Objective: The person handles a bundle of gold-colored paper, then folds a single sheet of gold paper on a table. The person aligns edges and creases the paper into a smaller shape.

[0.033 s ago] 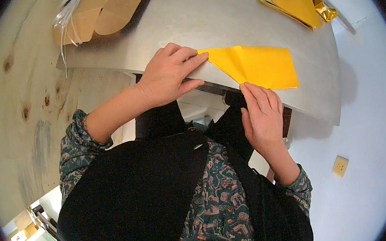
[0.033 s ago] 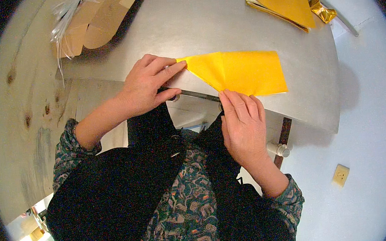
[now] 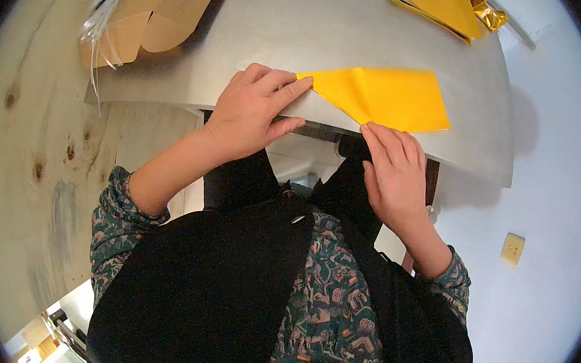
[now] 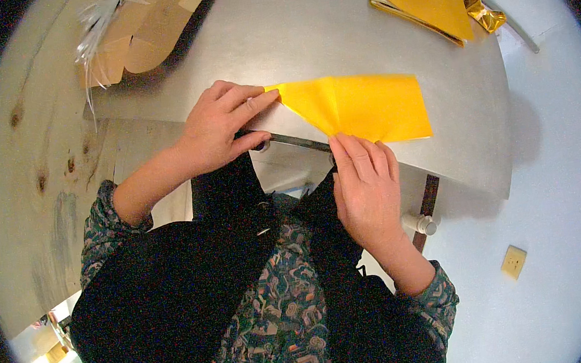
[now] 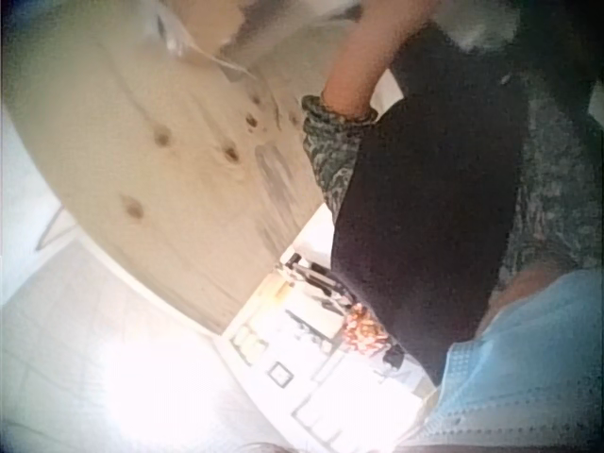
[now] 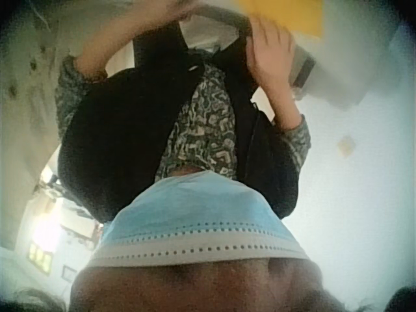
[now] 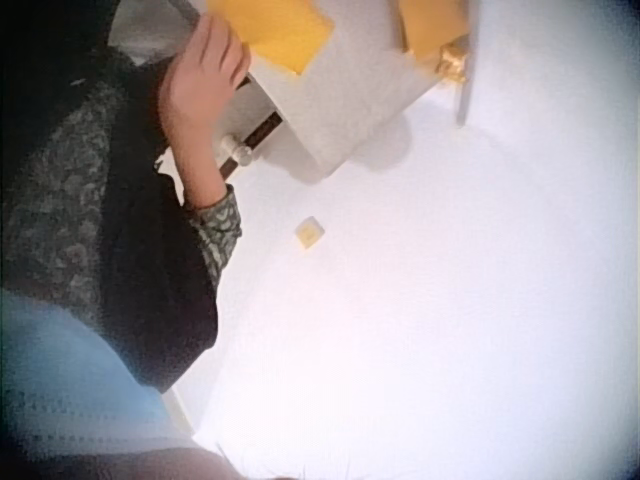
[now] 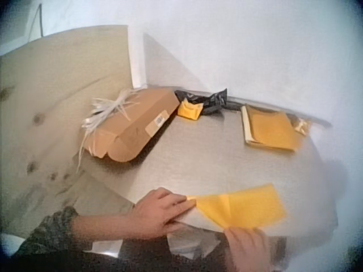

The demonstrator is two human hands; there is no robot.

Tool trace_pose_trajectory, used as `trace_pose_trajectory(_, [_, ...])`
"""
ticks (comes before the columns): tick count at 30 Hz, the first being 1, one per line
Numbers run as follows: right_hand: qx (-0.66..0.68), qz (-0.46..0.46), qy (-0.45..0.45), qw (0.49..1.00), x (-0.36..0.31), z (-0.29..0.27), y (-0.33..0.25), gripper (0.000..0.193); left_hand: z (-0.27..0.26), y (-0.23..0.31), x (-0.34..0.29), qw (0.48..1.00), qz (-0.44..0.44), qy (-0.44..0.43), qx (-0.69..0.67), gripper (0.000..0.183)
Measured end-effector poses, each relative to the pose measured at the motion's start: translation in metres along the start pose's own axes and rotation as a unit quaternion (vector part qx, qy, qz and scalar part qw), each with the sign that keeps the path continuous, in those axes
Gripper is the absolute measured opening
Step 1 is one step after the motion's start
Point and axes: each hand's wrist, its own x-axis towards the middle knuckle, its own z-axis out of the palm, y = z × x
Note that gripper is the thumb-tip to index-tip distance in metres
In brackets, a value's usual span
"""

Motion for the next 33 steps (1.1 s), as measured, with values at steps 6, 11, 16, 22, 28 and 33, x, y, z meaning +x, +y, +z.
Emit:
trace_pose_trajectory(6, [-0.023,-0.006,-0.027,0.999,0.000,-0.003,-0.002,0.055,-0.001,-0.006,-0.003,1.000,-0.017,-0.003,-0.006,0.062])
trace_pose_trajectory(11, [-0.040,-0.005,-0.039,0.998,-0.003,-0.008,-0.007,0.064,-0.010,0.004,0.000,1.000,-0.020,0.007,0.019,0.061])
trace_pose_trajectory(16, [-0.033,0.007,-0.053,0.998,-0.005,-0.005,-0.005,0.059,0.008,0.055,0.013,0.994,0.082,0.065,-0.030,0.062])
trace_pose_trajectory(22, [-0.035,0.004,-0.050,0.998,-0.007,-0.002,-0.003,0.063,0.034,0.061,0.014,0.995,0.092,0.017,-0.020,0.063])
trace_pose_trajectory(28, [-0.018,0.006,-0.051,0.999,-0.006,-0.007,-0.003,0.067,0.020,0.023,0.001,0.996,0.084,0.025,0.020,0.063])
trace_pose_trajectory(33, [-0.016,0.010,-0.050,0.999,-0.004,-0.010,-0.004,0.067,0.006,0.003,-0.008,0.998,0.013,-0.026,0.054,0.076])
